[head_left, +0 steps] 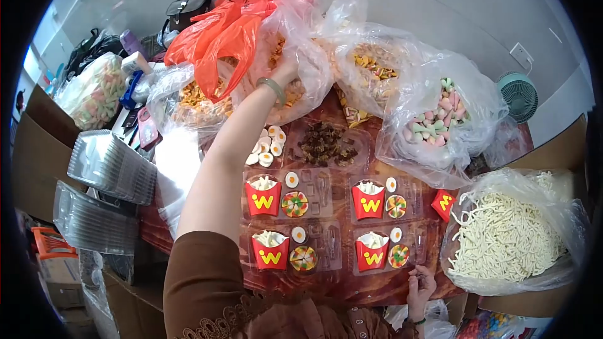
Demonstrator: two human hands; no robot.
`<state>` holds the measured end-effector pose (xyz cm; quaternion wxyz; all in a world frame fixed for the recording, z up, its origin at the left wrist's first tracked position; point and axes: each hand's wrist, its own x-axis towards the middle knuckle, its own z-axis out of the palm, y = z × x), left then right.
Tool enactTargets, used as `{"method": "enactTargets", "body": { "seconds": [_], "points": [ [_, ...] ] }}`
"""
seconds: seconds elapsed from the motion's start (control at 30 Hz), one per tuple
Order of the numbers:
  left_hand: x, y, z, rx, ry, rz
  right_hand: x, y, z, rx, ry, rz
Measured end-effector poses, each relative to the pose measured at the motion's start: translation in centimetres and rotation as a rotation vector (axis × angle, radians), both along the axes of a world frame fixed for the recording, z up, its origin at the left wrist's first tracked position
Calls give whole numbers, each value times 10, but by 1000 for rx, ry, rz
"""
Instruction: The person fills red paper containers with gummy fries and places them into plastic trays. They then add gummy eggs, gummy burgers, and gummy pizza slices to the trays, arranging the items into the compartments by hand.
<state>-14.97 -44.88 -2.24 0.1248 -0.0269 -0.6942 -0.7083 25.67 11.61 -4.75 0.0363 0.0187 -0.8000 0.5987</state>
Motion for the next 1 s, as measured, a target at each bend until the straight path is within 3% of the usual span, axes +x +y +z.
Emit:
{"method": "enactTargets", "body": {
  "seconds": [0.07,0.1,0.17,0.3,0.37,0.4,0.47,0.5,0.57,0.6,0.67,0.77,1.0],
  "points": [
    [13,-1,1,-566,101,16,-2,0,-4,22,13,-2],
    [21,7,7,-565,101,14,-3,0,-5,48,36,-14],
    [27,27,25,121,-29,25,-5,-3,-1,61,60,-7],
    [-17,5,6,159,148,-56,-7,-8,5,89,100,-1],
    [-19,-2,17,34,44,346,-7,-9,6,107,119,3],
    [-26,-12,16,35,51,346,-7,-9,6,127,132,8],
    [-42,-31,5,350,-53,543,-8,-7,5,119,141,6],
    [-29,-22,24,350,-47,543,-7,-6,3,107,144,2],
    [26,16,85,997,-110,465,-7,-8,4,95,145,5],
    [43,24,100,995,-106,464,-7,-9,4,84,144,6],
    [70,40,126,1260,-10,326,-7,-8,1,85,162,14],
    [130,75,183,1238,126,155,-5,-7,7,98,148,40],
    [85,30,111,1486,175,-114,-4,-8,9,180,220,94]
  ]
}}
